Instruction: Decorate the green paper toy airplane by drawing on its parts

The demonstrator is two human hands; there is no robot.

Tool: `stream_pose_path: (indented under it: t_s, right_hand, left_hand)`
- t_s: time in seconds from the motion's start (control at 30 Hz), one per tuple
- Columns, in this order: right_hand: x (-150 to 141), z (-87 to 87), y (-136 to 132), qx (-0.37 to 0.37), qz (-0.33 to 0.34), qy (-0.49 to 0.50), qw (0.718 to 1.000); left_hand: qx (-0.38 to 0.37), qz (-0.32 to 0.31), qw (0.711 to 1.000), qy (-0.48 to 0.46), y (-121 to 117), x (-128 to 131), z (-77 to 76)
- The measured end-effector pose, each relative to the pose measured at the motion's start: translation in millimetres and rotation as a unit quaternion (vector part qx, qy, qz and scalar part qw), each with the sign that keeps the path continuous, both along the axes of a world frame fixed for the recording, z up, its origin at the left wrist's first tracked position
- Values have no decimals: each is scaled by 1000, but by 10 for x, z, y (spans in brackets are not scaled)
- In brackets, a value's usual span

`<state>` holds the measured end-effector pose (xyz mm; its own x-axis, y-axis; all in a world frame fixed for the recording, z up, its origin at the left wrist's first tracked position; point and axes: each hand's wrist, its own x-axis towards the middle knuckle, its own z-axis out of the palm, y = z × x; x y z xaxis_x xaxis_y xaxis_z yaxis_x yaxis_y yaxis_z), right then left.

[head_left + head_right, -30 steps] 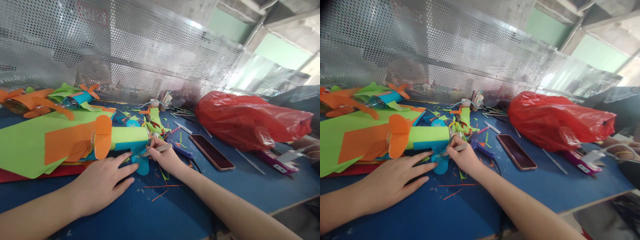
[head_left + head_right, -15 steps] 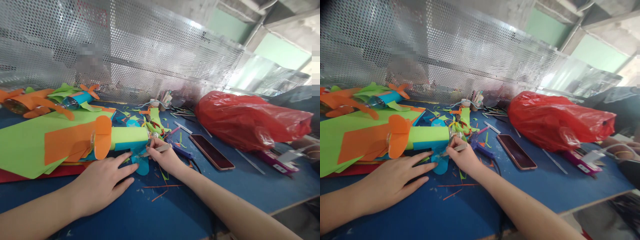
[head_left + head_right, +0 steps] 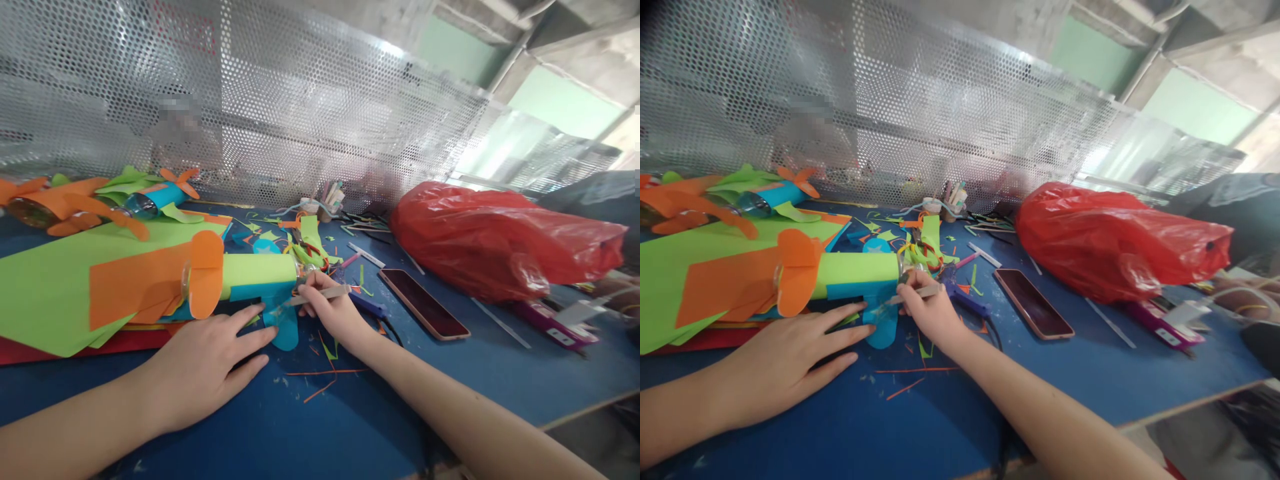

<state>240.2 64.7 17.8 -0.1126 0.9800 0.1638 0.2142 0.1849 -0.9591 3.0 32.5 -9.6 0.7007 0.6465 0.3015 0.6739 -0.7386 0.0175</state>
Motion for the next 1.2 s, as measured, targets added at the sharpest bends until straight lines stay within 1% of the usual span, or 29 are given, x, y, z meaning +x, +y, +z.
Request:
stream_pose_path:
  t_s: [0.1,0.17,0.33,0.57,0.73,0.97,1.2]
  right_hand:
    - [-7,24,-18,-27,25,21,999]
    - [-8,13,-12,-32,28,12,999]
    - [15,-45,26,-2,17,-32,999]
    - [26,-58,36,17,8,-69,997]
    - [26,-75,43,19,11,-77,997]
    - [31,-67,46,15,16,-74,997]
    - [29,-78,48,16,21,-71,997]
  left_hand:
    - [1,-2,1000,-1,5,-2,0]
    - [2,-1,1000,-2,11,-5,-9]
    - [1,-3,1000,-8,18,-9,-23]
    - [-6,3,999,-31,19,-9,-43]
    - [-5,3,999,-37,23,-9,-56]
    - [4,5,1000,-18,16,-9,-33]
    - [-3,1,1000,-13,19,5,-16]
